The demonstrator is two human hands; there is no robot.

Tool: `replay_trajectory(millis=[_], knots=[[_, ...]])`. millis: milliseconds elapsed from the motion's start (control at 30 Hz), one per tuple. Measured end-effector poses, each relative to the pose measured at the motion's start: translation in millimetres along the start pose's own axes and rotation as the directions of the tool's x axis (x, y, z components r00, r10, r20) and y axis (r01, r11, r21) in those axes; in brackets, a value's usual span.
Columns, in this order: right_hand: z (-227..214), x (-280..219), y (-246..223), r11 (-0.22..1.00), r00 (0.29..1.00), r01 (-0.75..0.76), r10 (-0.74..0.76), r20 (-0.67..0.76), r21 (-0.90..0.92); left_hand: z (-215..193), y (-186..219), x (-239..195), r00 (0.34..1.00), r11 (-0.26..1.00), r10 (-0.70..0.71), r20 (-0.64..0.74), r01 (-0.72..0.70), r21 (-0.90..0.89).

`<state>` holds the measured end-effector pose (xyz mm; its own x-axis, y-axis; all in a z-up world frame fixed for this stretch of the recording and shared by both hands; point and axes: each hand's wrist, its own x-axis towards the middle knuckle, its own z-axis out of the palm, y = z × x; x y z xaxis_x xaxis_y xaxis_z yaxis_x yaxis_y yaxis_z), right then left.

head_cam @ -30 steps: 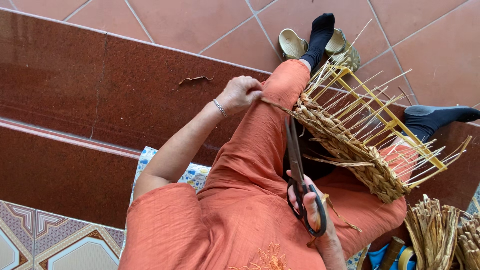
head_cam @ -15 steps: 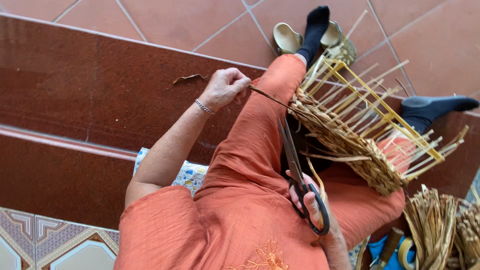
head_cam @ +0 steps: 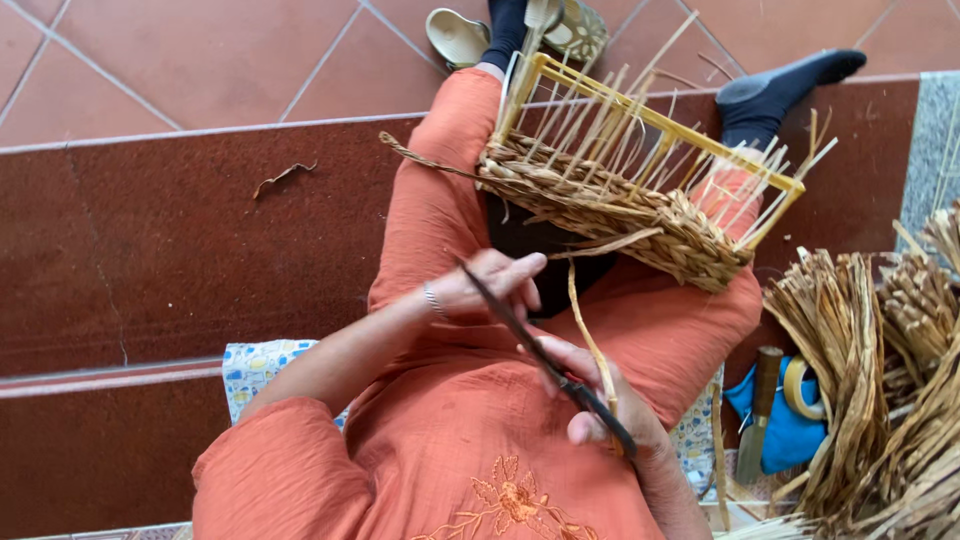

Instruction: The person weaves dried palm leaves into a rectangular basket frame, interlacing strands through vertical supports. They occasionally use scissors to trim excess material and continue weaving along the basket's edge.

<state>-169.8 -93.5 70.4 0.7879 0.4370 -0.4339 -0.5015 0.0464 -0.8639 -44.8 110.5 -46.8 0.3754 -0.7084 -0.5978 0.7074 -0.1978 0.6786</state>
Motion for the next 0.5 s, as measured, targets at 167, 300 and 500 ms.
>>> replay_trajectory(millis=[167, 300, 500], knots=[[-7, -18, -5, 0.998, 0.999, 0.033, -0.031, 0.034, -0.052, 53, -3, 26, 0.986, 0.869, 0.051, 0.158, 0.034, -0.494], [-15, -25, -2, 0.986, 0.999, 0.038, -0.034, 0.024, -0.162, 53, 5, 18, 0.962, 0.792, 0.273, 0.016, -0.216, -0.571], [-54, -70, 17, 0.971, 0.997, -0.071, 0.067, -0.026, -0.227, -9, 37, -31, 0.828, 0.634, 0.475, -0.298, -0.557, -0.537]])
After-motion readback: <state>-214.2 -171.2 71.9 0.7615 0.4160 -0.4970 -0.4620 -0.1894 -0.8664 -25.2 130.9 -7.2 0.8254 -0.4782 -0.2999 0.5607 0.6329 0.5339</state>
